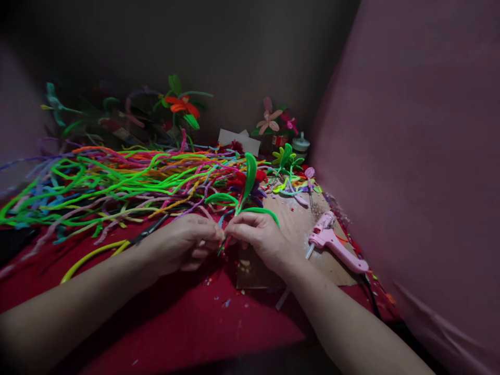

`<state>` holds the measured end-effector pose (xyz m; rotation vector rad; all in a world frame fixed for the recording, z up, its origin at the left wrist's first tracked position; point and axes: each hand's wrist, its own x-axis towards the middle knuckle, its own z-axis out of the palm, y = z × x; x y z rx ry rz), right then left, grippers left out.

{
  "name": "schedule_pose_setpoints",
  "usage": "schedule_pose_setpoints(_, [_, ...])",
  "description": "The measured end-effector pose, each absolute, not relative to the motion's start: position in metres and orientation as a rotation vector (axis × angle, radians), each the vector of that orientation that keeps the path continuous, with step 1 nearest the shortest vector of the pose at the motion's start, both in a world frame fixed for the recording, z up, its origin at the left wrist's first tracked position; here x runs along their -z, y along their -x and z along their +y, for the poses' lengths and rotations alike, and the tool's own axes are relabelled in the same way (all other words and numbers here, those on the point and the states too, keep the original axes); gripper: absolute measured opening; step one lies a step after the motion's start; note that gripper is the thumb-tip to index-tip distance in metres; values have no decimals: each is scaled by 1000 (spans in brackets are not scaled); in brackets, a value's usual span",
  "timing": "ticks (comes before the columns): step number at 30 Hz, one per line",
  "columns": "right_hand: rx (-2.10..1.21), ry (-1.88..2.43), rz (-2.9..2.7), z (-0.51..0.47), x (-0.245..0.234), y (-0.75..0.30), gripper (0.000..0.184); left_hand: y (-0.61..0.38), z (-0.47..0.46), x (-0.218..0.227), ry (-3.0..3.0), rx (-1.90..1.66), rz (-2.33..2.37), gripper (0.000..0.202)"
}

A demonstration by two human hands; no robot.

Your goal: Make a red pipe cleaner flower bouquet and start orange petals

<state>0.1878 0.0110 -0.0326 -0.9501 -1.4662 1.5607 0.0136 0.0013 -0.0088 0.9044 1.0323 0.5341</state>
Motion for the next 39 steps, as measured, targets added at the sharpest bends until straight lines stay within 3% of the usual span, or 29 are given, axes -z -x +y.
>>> schedule_pose_setpoints(5, [-1638, 950, -1371, 13, 35, -191, 9, -16, -4, 7, -1158, -683, 1196, 21])
schedule_pose_setpoints(11, [-1653, 887, -1348, 12, 33, -190, 7, -17, 0, 12, -1011, -611, 939, 14])
schedule_pose_setpoints(23, [-1561, 736, -1512, 9, 19, -200, 12, -5, -1, 8, -1091, -847, 849, 25])
schedule_pose_setpoints(27, [-1265, 834, -1779, 7, 16, -197, 13, 3, -2, -1, -1104, -890, 807, 22])
schedule_pose_setpoints(34, [-364, 1169, -2422, 9, 16, -197, 15, 5, -3, -5, -1051, -969, 740, 22])
schedule_pose_setpoints(39, [-519, 1204, -2412, 14, 15, -205, 28, 5, -3, -3, -1026, -970, 685, 20])
